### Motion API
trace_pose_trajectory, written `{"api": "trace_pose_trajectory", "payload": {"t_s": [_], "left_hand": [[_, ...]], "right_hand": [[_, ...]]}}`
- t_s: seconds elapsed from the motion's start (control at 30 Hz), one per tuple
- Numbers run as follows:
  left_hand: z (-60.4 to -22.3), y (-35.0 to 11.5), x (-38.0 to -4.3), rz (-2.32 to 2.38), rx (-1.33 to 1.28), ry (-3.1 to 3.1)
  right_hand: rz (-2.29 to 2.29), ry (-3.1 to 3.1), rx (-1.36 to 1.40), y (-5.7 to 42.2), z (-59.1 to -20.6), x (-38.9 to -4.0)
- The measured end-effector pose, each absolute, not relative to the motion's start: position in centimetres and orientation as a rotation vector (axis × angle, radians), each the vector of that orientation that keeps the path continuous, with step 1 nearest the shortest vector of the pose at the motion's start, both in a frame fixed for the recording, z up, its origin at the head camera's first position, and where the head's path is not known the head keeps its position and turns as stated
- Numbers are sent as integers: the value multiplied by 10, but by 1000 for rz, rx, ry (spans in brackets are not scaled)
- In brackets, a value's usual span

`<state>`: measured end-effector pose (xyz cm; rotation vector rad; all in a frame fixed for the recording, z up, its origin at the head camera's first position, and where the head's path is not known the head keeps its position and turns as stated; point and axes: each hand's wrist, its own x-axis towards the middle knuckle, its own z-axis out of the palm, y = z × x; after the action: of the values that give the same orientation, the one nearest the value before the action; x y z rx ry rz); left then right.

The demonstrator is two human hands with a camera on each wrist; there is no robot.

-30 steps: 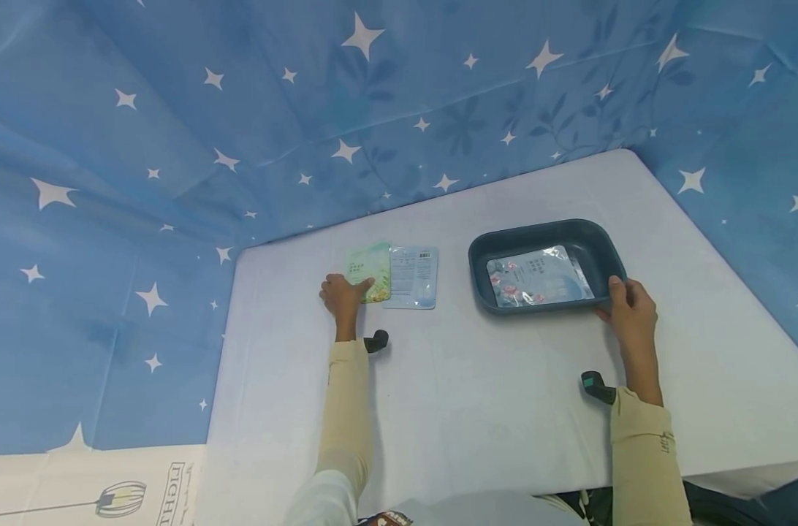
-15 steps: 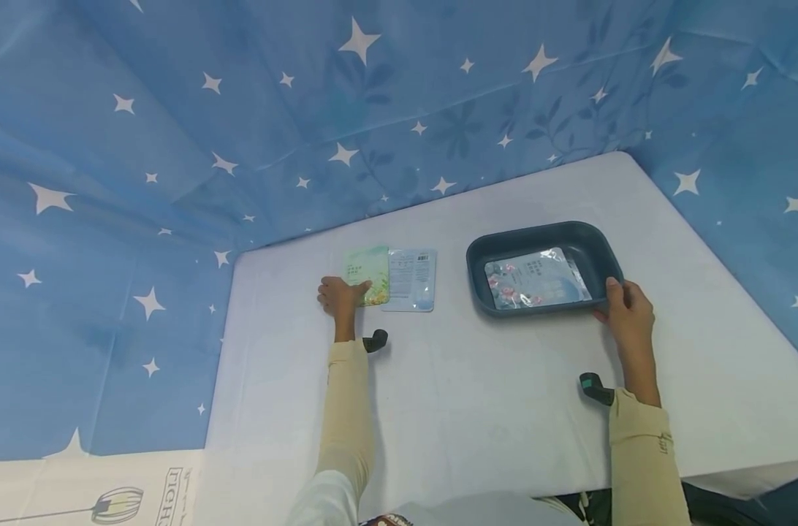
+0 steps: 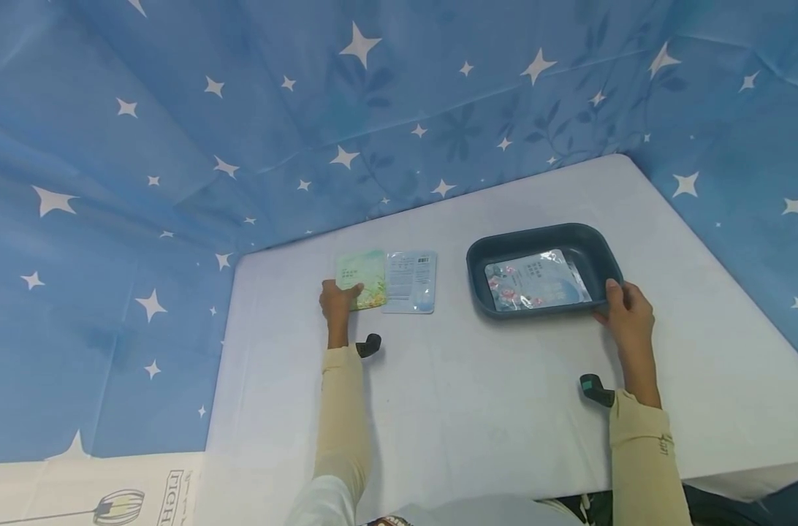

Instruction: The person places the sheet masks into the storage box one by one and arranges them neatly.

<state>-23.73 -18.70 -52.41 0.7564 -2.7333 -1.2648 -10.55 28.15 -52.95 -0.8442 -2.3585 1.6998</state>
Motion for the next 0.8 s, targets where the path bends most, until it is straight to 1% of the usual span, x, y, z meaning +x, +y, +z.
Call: {"api": "trace_pose_trajectory", "payload": {"t_s": [0.13, 0.47, 0.8], "left_hand": [[-523, -194, -237, -1329, 712, -2724], [-509, -199, -238, -1638, 737, -2610], [-510, -208, -231, -1694, 808, -2647]], "right_hand": [[1696, -2361, -849, 282, -530, -106], [1685, -2358, -822, 283, -526, -108], [1681, -2401, -804, 282, -525, -103]]}}
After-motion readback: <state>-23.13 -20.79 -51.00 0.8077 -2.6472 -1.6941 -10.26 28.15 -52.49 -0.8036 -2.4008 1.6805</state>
